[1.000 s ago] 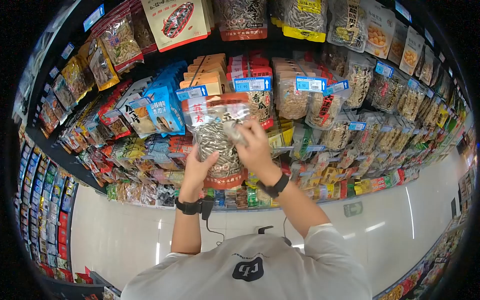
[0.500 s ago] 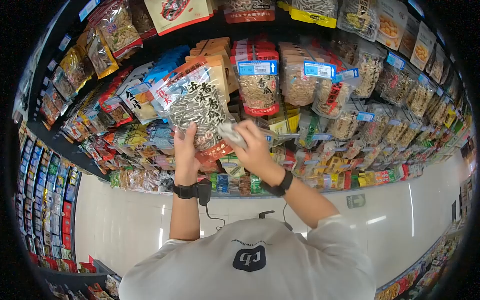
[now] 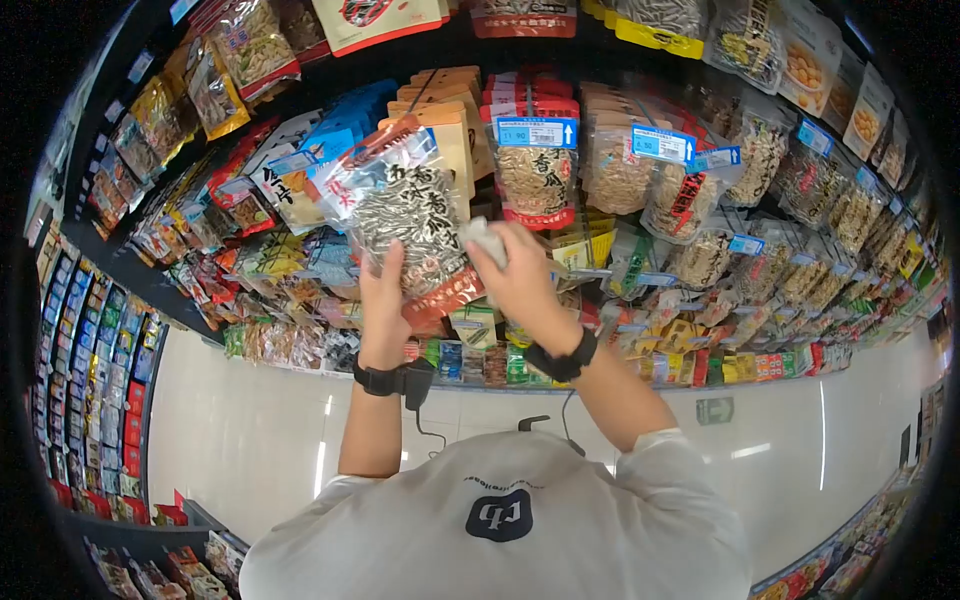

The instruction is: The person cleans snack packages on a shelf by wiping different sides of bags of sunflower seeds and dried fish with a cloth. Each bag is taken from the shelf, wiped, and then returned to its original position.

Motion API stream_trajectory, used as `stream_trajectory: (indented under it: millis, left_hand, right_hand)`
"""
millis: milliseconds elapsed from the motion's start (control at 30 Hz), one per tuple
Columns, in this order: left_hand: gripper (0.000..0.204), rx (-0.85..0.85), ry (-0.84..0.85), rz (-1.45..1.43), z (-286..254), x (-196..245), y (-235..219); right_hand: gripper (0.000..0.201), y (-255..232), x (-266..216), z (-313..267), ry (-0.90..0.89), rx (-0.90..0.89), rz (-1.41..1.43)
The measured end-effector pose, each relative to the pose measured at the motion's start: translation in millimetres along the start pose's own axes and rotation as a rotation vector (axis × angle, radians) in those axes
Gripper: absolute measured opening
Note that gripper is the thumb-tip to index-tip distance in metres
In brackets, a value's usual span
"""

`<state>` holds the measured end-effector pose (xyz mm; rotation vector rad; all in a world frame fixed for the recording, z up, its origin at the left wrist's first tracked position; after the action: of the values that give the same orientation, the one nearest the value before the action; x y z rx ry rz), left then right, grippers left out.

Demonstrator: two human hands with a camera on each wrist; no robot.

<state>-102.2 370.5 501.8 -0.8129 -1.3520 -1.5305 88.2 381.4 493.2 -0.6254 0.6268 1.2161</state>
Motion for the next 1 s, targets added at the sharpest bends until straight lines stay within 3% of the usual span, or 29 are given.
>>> stream_trajectory:
  millis: [67, 133, 200, 267, 333, 367, 467, 533, 600, 633, 733, 800, 833, 900, 933, 1000]
  left_hand:
    - [0.043, 0.019, 0.023, 0.063, 12, -2, -11]
    - [0.042, 0.021, 0.093, 0.33, 15, -11, -16]
    - [0.044, -0.027, 0.11, 0.308, 14, -26, -13]
    - [0.052, 0.047, 0.045, 0.204, 13, -35, -17]
    - [0.055, -0.003, 0.017, 0.146, 6, -17, -8]
    - [0.057, -0.047, -0.013, 0.086, 4, -11, -4]
    - [0.059, -0.173, -0.107, 0.179, 9, -17, -18]
    - [0.049, -0.208, -0.081, 0.189, -1, 1, -4]
    - [0.054, -0.216, -0.162, -0.077, -7, -3, 5]
    - [0.058, -0.255, -0.195, -0.074, -7, -5, 6]
    - [0.063, -0.301, -0.133, -0.095, -1, -20, 10]
    - [0.063, -0.272, -0.136, -0.073, -3, -22, 11]
    - [0.062, -0.268, -0.111, -0.096, -5, -15, 14]
    - [0.061, -0.288, -0.066, -0.023, -3, -14, 15]
    - [0.061, -0.294, -0.073, -0.024, 1, -20, 14]
    - [0.063, -0.251, 0.252, 0.384, 7, -22, 16]
  right_hand:
    - [0.035, 5, 5, -15, 0.007, -0.091, -0.019]
    - [0.035, 5, 17, -10, 0.108, -0.161, 0.003]
    - [0.034, 0, 10, 3, -0.157, 0.032, -0.093]
    - [0.036, -3, 0, 8, -0.215, 0.026, -0.148]
    - [0.042, 1, 18, 6, 0.354, -0.106, 0.356]
    - [0.046, 1, 23, 5, 0.437, -0.127, 0.38]
    - [0.048, 0, 34, 1, 0.486, -0.011, 0.485]
    - [0.048, 4, 37, -2, 0.459, 0.025, 0.475]
    - [0.048, 8, 43, -8, 0.545, 0.029, 0.539]
    - [0.048, 9, 42, -8, 0.55, 0.026, 0.538]
    - [0.041, 7, 32, 0, 0.5, 0.004, 0.364]
    - [0.035, 2, 6, 7, 0.007, 0.01, -0.142]
    - [0.035, 1, -6, 8, 0.011, 0.013, -0.145]
    - [0.031, 7, -50, 9, -0.389, -0.019, -0.414]
    - [0.031, 9, -58, 9, -0.383, -0.016, -0.42]
    - [0.031, 22, -64, 13, -0.196, -0.157, -0.036]
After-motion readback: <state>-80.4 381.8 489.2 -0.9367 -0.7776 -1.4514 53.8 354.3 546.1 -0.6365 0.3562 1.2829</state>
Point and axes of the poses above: each hand's wrist, its own z-axis towards the middle knuckle, its own y-axis out of the palm, x = y × z, the point moved 4 cm from there along z, towards the middle knuckle, and after that the axes turned 13 degrees about z, right-handed, at the moved point
